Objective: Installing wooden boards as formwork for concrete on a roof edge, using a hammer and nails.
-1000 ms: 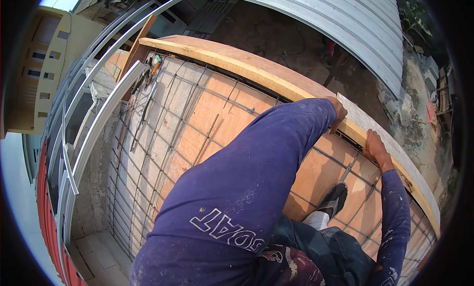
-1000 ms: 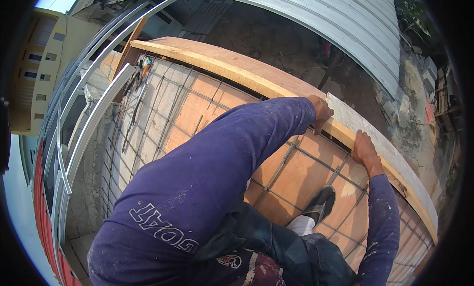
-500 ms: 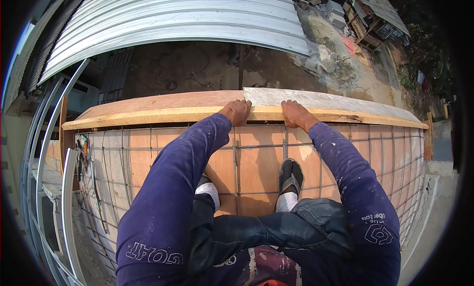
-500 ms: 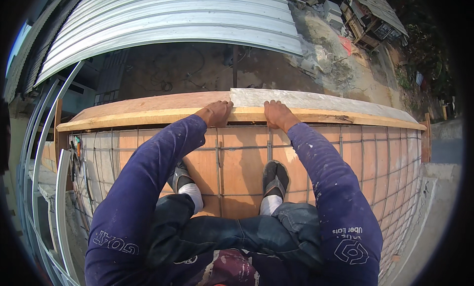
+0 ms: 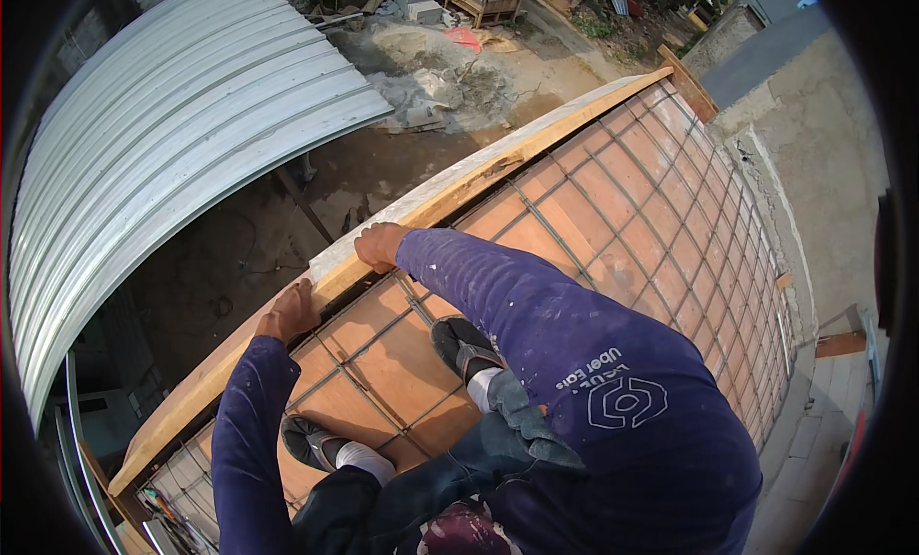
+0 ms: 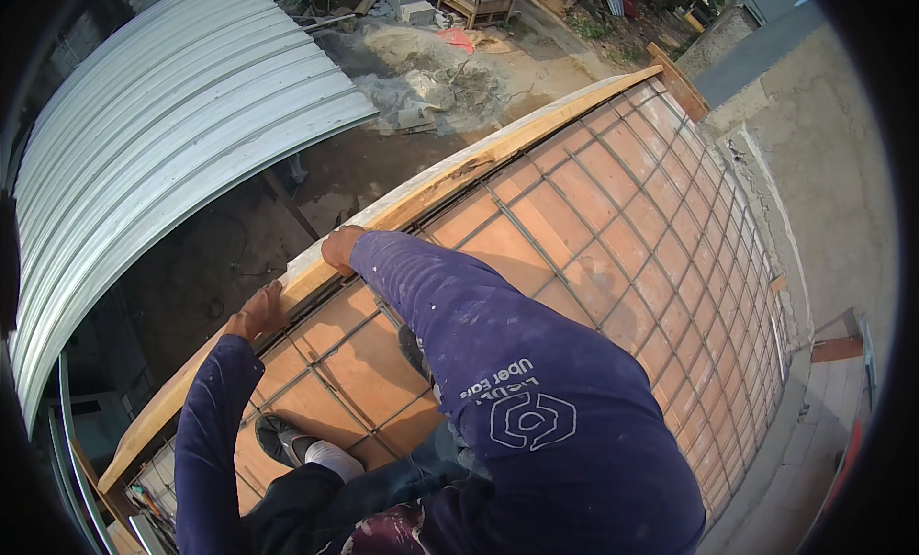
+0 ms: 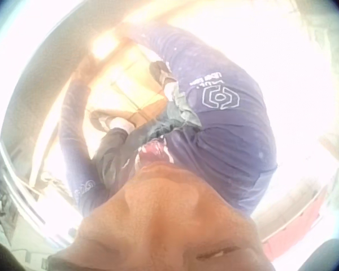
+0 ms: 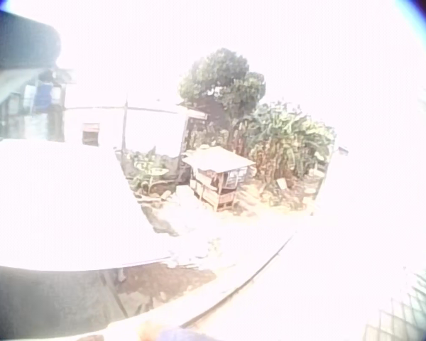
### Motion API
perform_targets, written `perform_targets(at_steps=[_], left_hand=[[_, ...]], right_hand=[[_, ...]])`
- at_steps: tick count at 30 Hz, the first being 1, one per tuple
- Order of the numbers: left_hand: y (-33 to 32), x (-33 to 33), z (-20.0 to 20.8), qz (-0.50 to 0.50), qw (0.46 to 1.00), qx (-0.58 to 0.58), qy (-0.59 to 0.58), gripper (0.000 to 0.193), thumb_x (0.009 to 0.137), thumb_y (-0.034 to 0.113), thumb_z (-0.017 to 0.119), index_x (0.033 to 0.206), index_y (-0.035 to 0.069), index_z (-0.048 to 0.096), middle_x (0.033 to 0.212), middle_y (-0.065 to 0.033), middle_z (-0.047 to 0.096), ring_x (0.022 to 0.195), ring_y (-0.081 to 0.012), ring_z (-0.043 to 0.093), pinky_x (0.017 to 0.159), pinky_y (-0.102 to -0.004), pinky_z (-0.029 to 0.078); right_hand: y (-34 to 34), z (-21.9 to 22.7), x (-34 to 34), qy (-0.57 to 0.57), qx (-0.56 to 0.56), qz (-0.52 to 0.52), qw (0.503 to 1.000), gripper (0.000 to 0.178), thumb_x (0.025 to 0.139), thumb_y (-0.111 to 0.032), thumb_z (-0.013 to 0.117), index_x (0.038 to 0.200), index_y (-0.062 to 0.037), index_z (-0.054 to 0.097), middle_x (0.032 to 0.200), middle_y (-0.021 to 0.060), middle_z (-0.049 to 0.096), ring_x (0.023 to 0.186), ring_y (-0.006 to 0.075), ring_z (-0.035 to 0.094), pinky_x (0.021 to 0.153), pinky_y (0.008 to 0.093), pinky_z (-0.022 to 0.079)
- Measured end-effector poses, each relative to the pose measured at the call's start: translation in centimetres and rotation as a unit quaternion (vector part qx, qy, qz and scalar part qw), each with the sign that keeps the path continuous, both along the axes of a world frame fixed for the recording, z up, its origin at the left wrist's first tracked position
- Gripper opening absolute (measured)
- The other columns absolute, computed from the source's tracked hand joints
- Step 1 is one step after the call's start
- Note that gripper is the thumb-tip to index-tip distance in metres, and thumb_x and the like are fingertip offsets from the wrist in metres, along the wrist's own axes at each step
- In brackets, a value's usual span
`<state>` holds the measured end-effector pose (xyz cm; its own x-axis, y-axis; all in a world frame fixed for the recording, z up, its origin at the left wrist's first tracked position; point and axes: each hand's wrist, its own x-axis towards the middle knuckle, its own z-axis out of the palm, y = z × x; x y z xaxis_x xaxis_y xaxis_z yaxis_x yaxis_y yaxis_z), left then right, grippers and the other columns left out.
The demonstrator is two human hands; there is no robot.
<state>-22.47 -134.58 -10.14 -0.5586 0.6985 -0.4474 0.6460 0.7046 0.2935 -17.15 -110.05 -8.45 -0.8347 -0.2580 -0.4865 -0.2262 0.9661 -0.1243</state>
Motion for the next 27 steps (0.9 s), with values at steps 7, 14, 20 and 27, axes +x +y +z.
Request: perform_targets(at_steps=[7,14,20,27], left_hand=[[0.5,0.0,0.5,0.004,1.000,0.005,-0.004,0.039,0.075,0.013,0.059,0.109,-0.004,0.052,0.110,-0.0305,0.061,0.108,-0.0420,0.059,0.091,-0.0452,0.048],[0.4,-0.3,0.6,0.022,1.000,0.001,0.007,0.039,0.074,0.012,0.058,0.108,-0.004,0.051,0.109,-0.0312,0.061,0.108,-0.0426,0.058,0.091,-0.0456,0.048],[1.3,0.1,1.5,0.005,1.000,-0.015,-0.013,0.050,0.073,0.017,0.062,0.115,-0.007,0.048,0.114,-0.0321,0.059,0.111,-0.0435,0.057,0.094,-0.0456,0.046],[0.5,0.1,0.6,0.006,1.000,-0.016,-0.003,0.053,0.073,0.018,0.064,0.117,-0.006,0.047,0.113,-0.0319,0.059,0.111,-0.0421,0.057,0.094,-0.0449,0.047]], right_hand=[[0.0,0.6,-0.4,-0.048,0.020,-0.023,0.998,0.041,0.077,-0.014,0.068,0.116,-0.0024,0.062,0.118,0.0183,0.063,0.109,0.0322,0.061,0.093,0.0398,0.048],[-0.2,1.6,-0.4,-0.060,0.012,-0.037,0.997,0.042,0.076,-0.014,0.069,0.116,-0.0034,0.064,0.122,0.0174,0.062,0.113,0.0309,0.060,0.096,0.0389,0.047],[0.1,0.7,0.0,-0.031,0.035,-0.019,0.999,0.046,0.077,-0.017,0.070,0.120,-0.0032,0.061,0.124,0.0176,0.060,0.114,0.0315,0.058,0.097,0.0402,0.046],[-0.3,0.5,-0.5,-0.066,0.024,-0.038,0.997,0.049,0.077,-0.018,0.071,0.122,-0.0033,0.059,0.127,0.0178,0.058,0.119,0.0301,0.056,0.100,0.0397,0.044]])
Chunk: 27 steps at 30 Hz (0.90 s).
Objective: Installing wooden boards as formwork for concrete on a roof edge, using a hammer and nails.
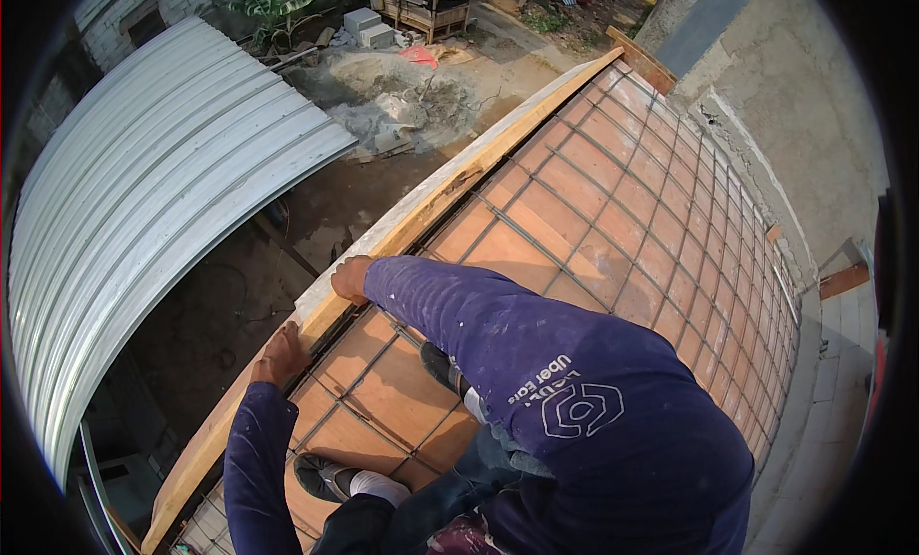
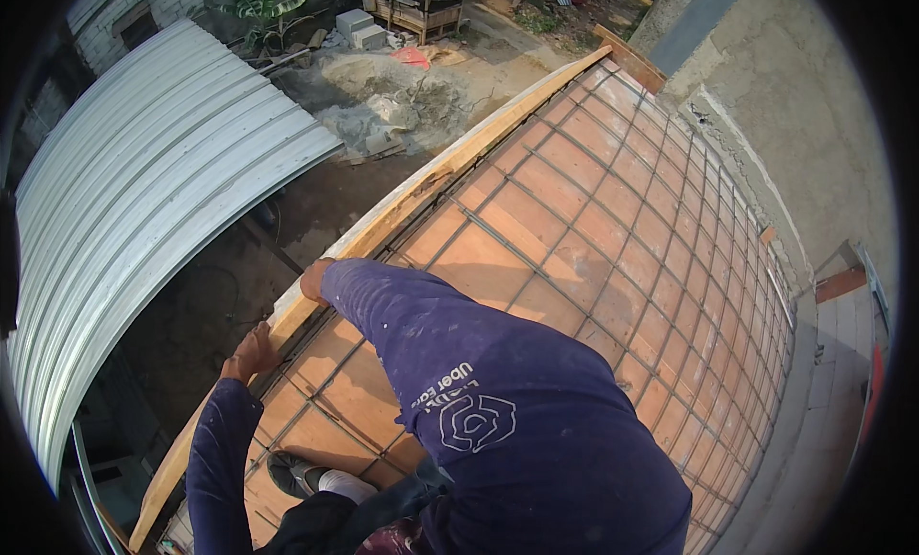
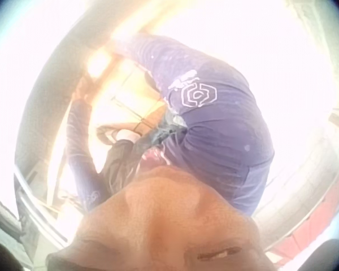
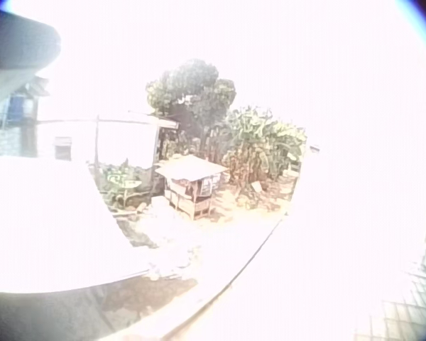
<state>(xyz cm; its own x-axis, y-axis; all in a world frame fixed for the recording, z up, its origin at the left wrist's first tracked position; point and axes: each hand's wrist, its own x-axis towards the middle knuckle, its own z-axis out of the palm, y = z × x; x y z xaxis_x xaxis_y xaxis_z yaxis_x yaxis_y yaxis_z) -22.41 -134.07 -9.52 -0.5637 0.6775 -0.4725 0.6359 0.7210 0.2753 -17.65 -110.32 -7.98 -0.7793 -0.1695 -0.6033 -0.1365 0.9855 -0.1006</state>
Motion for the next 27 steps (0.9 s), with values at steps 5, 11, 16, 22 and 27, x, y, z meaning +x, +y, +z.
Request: perform_targets(at_steps=[5,11,16,22,27], left_hand=[[-0.2,-0.2,-0.1,0.007,1.000,0.010,-0.005,0.050,0.073,0.017,0.062,0.116,-0.006,0.049,0.112,-0.0314,0.060,0.109,-0.0418,0.059,0.093,-0.0450,0.047],[-0.7,-0.4,-0.4,-0.004,0.999,0.021,0.024,0.044,0.074,0.015,0.061,0.111,-0.006,0.050,0.109,-0.0310,0.061,0.106,-0.0426,0.059,0.090,-0.0461,0.048],[0.0,-0.6,0.0,0.000,1.000,0.020,0.004,0.038,0.074,0.013,0.061,0.106,-0.006,0.050,0.103,-0.0306,0.062,0.101,-0.0437,0.061,0.085,-0.0479,0.049],[1.0,0.4,0.9,-0.014,1.000,0.001,0.013,0.043,0.072,0.015,0.068,0.105,-0.006,0.050,0.101,-0.0310,0.063,0.098,-0.0456,0.061,0.084,-0.0472,0.050],[0.0,0.3,0.6,0.016,1.000,-0.023,-0.002,0.052,0.071,0.018,0.069,0.113,-0.005,0.050,0.108,-0.0302,0.062,0.107,-0.0429,0.059,0.092,-0.0459,0.048]], right_hand=[[-0.1,0.2,0.0,-0.005,-0.007,-0.009,1.000,0.049,0.077,-0.017,0.071,0.122,-0.0035,0.060,0.127,0.0178,0.059,0.118,0.0299,0.056,0.099,0.0393,0.045],[-0.4,0.6,-0.2,0.018,-0.013,0.008,1.000,0.044,0.078,-0.016,0.070,0.119,-0.0035,0.062,0.125,0.0173,0.060,0.114,0.0307,0.059,0.097,0.0398,0.046],[0.0,0.0,0.3,0.062,-0.017,0.004,0.998,0.044,0.072,-0.016,0.074,0.114,-0.0043,0.066,0.121,0.0154,0.064,0.112,0.0290,0.061,0.093,0.0401,0.049],[0.5,0.8,1.4,0.054,-0.017,-0.012,0.998,0.040,0.070,-0.016,0.077,0.108,-0.0073,0.070,0.114,0.0159,0.067,0.105,0.0301,0.065,0.086,0.0426,0.052],[-0.3,-0.4,0.5,0.061,-0.035,-0.022,0.997,0.038,0.072,-0.015,0.074,0.108,-0.0051,0.070,0.111,0.0156,0.068,0.105,0.0320,0.064,0.087,0.0422,0.052]])
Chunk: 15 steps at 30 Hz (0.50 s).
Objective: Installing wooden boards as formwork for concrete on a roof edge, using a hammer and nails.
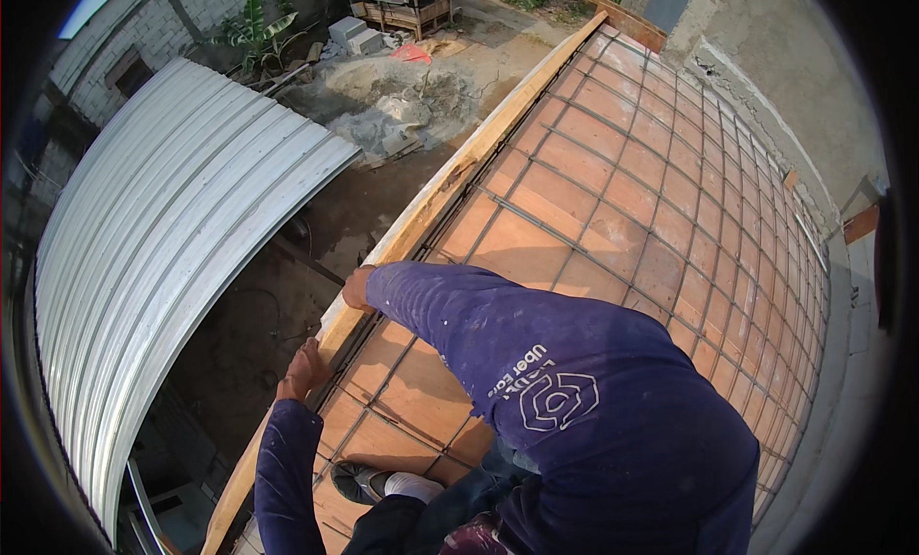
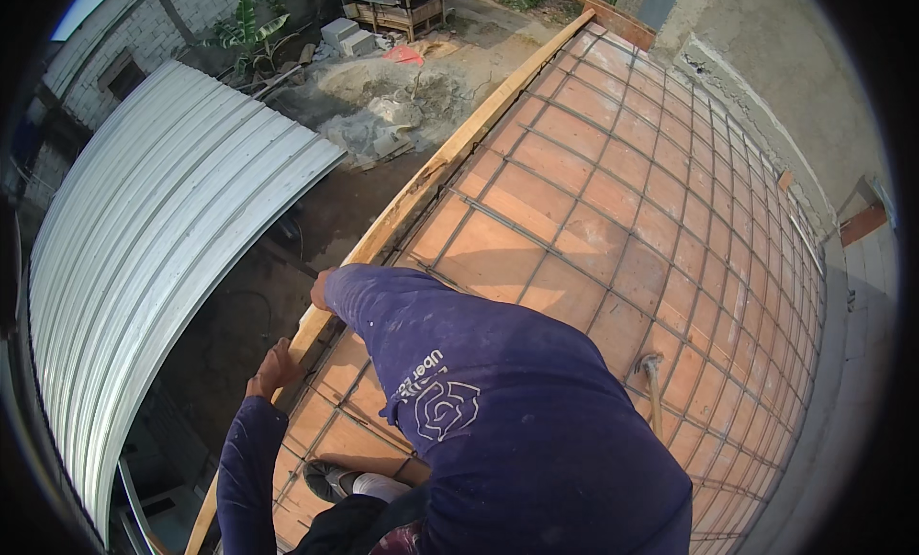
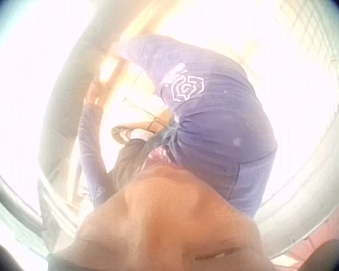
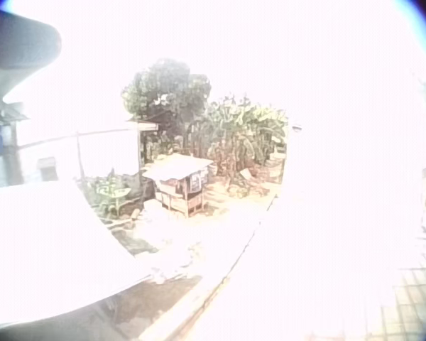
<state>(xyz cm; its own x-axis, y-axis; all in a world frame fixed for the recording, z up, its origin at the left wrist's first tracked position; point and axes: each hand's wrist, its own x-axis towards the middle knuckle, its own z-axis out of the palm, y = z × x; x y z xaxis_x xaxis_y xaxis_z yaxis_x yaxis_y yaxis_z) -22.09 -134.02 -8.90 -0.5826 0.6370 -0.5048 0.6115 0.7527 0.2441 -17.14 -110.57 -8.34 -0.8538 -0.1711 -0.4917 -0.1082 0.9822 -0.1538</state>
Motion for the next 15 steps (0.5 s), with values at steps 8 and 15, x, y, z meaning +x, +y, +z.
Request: perform_targets(at_steps=[8,15], left_hand=[[1.3,0.7,0.9,0.011,0.999,0.035,0.004,0.039,0.076,0.015,0.060,0.110,-0.004,0.055,0.104,-0.0256,0.065,0.099,-0.0384,0.064,0.083,-0.0432,0.052],[0.4,1.5,-1.5,0.037,0.997,0.041,0.049,0.042,0.071,0.016,0.066,0.108,-0.003,0.061,0.103,-0.0233,0.067,0.098,-0.0358,0.065,0.081,-0.0434,0.053]], right_hand=[[3.3,-1.3,-0.8,-0.021,0.019,0.073,0.997,0.042,0.071,-0.015,0.067,0.106,0.0042,0.054,0.106,0.0266,0.061,0.102,0.0414,0.060,0.087,0.0454,0.050],[3.4,-2.5,-1.8,-0.036,0.034,0.121,0.991,0.044,0.071,-0.014,0.060,0.110,0.0041,0.048,0.108,0.0282,0.056,0.103,0.0453,0.054,0.092,0.0460,0.045]])
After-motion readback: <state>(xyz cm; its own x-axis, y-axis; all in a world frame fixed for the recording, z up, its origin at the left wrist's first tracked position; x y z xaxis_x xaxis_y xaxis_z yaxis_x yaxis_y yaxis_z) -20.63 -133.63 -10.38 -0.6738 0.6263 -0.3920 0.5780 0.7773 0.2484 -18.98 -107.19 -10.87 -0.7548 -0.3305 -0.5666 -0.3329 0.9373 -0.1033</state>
